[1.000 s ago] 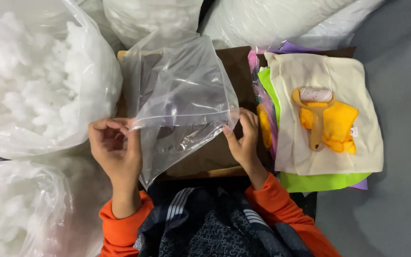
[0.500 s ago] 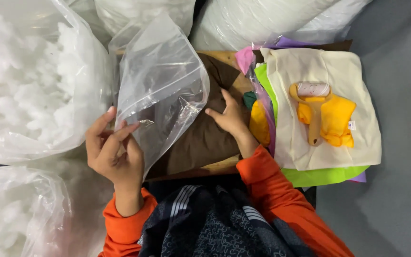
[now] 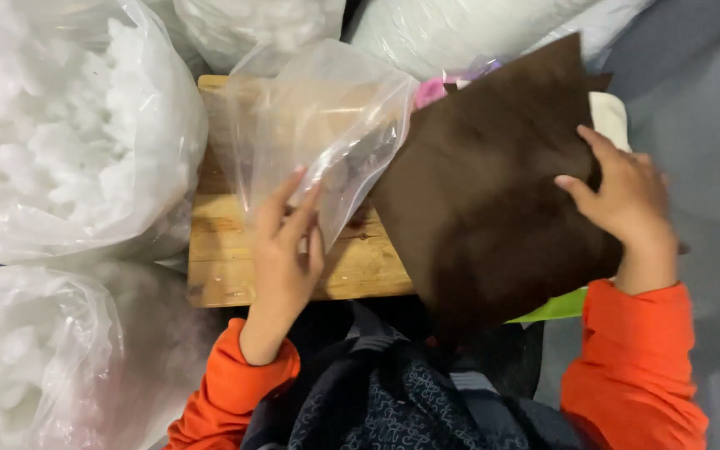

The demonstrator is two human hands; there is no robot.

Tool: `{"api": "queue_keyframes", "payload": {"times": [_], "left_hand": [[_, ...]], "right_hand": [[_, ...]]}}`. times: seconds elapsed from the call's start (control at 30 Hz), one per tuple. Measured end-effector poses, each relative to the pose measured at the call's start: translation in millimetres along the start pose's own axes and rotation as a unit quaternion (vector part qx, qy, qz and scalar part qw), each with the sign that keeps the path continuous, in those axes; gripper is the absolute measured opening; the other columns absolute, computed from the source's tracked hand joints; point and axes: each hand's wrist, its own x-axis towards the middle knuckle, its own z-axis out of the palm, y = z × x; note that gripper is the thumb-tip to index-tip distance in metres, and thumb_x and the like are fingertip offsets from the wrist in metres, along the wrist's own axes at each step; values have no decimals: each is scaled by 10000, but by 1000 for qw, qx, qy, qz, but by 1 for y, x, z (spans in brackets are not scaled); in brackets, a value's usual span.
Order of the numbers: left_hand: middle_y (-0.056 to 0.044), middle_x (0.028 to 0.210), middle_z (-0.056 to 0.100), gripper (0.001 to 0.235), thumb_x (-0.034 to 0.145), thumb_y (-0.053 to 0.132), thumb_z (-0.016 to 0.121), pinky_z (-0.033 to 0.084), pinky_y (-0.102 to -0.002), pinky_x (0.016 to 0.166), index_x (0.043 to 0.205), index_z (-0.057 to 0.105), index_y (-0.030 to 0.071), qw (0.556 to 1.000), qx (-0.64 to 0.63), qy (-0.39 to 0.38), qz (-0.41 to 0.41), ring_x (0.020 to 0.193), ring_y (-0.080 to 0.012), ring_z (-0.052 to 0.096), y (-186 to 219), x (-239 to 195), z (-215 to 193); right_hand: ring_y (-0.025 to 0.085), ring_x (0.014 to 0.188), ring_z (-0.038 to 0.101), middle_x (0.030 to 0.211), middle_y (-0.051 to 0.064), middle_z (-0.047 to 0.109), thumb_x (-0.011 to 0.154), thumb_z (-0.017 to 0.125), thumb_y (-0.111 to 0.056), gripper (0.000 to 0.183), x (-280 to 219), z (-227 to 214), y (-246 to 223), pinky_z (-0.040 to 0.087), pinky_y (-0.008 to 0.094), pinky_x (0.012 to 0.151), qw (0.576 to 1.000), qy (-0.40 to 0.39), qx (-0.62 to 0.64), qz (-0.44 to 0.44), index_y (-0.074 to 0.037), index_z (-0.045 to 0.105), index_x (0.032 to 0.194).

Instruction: Stuffing a pillowcase with fiberfill, zipping it shut, cleaning it with a lint roller, and placing it in a plastic bag.

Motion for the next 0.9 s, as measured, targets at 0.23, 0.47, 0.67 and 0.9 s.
{"api": "queue_keyframes", "payload": {"times": [0.23,0.47,0.67,0.9], "left_hand": [[-176,1316,600,577,857,-8,666,579,-476,660,1420,545,20,964,63,-255,-42,954,-412,670,-38,-12,77],[-231,1429,523,639,755,-188,591,651,-313,672,1360,589,18,972,-37,-210,-101,767,-238,689,-59,5,81],[-206,1532,476,697,733,-205,449,515,-396,1086,1392,553,-6,988,-38,-143,-34,1382,-385,541,-78,28,97],[-216,1560,444,809,706,-222,427,580,-339,928,1469,495,41,985,-50,-151,-63,1394,-390,537,-103,46,142]], "right_hand": [[504,1532,96,1661,274,9,819,537,-778,1034,38,63,-53,101,759,1136,984,21,113,134,-287,132,1634],[415,1125,646,1116,173,734,815,767,-467,1013,77,120,-18,313,560,1110,986,68,99,114,-267,194,1627],[342,1135,702,1232,217,736,876,646,107,421,-16,34,-9,539,412,1019,895,346,234,-155,115,716,1290],[422,974,670,1117,345,701,994,702,267,398,-107,-2,13,558,476,861,894,410,124,-132,239,785,1382]]}}
